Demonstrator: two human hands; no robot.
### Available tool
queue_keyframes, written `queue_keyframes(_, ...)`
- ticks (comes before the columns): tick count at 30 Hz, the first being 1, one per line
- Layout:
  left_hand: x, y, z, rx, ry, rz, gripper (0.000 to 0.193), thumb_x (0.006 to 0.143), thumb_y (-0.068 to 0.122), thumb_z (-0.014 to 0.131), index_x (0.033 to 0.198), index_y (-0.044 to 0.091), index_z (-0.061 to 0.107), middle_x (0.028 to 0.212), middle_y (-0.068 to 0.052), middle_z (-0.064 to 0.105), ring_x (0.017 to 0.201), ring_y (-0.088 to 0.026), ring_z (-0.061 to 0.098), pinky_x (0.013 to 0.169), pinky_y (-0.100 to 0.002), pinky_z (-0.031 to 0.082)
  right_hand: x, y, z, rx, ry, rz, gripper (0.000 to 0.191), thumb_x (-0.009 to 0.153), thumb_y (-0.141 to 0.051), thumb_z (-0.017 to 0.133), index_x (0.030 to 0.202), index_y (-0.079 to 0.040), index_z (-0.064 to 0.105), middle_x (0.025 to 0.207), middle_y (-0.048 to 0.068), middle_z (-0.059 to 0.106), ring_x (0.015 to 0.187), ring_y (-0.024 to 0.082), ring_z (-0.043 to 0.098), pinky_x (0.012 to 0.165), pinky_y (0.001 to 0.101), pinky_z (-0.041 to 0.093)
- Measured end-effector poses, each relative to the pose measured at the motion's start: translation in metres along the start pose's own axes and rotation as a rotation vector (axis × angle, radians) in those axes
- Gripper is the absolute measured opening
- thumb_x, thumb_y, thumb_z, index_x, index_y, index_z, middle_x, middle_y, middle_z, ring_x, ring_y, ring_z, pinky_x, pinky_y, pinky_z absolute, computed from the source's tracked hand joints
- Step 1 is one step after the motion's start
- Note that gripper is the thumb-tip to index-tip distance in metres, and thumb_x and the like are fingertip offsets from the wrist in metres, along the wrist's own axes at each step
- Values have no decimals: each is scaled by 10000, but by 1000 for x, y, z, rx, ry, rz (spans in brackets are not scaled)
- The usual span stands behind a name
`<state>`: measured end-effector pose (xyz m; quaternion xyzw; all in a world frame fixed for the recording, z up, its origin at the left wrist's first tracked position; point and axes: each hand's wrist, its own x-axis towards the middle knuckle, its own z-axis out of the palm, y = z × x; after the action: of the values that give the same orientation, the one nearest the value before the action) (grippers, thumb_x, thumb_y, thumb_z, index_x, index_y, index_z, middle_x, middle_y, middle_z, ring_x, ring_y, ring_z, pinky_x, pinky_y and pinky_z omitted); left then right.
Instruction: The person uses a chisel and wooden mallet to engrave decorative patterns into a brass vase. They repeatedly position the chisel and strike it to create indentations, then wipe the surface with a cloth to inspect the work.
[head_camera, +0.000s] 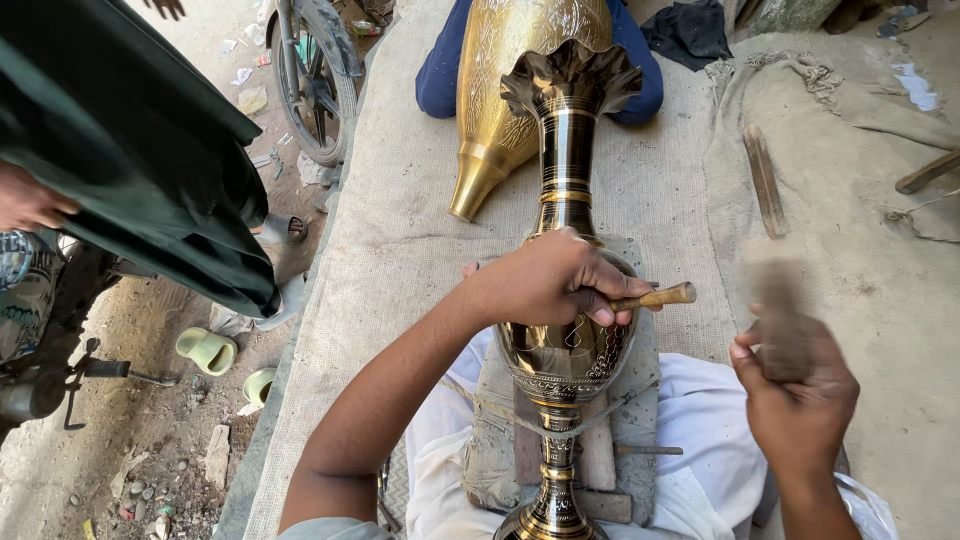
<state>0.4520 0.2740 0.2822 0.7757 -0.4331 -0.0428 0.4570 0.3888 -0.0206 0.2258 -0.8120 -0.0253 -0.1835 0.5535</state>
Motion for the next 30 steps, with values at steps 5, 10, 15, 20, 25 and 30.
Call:
queue_keyframes(5,-8,5,6,-4,79,-70,421,847,-48,700,1242,97,726,944,-18,804,805,-109,775,780,-267,607,8,-13,-4,-285,-64,-186,398,870,88,764,1242,-29,683,957,81,701,888,114,668,777,264,520)
queue_keyframes(10,-17,11,12,36,222,-71,420,853,-56,710,1252,76,710,946,-24,791,836,-109,768,820,-275,604,22,-27,-10,-606,-164,-98,404,857,46,783,1239,-69,717,899,120,727,805,150,692,742,319,525)
queue_keyframes(15,-27,15,18,45,335,-103,451,849,-58,719,1269,106,704,941,-14,783,841,-111,761,826,-273,601,44,-43,-13,-363,-270,-130,442,848,32,764,1268,-88,690,954,47,724,872,103,684,780,271,542)
queue_keyframes(20,-32,17,32,-7,511,-220,451,919,-21,664,1318,187,682,1015,29,780,897,-76,765,892,-333,620,75,-63,-10,-373,-360,-151,422,853,-26,761,1264,-88,690,939,22,742,826,100,685,731,248,551)
queue_keyframes(25,-41,26,65,215,826,-397,354,915,-4,686,1203,192,755,906,53,816,863,-94,786,1152,-669,129,110,-102,1,-583,-514,-324,440,833,-34,744,1267,-68,682,894,59,743,713,118,691,643,275,581)
queue_keyframes(30,-40,29,92,233,1136,-367,411,892,27,718,1291,122,694,852,55,775,825,-88,743,1258,-625,128,133,-154,11,-1162,-703,-358,441,945,-59,658,1335,-262,619,889,-4,773,641,123,698,617,275,582)
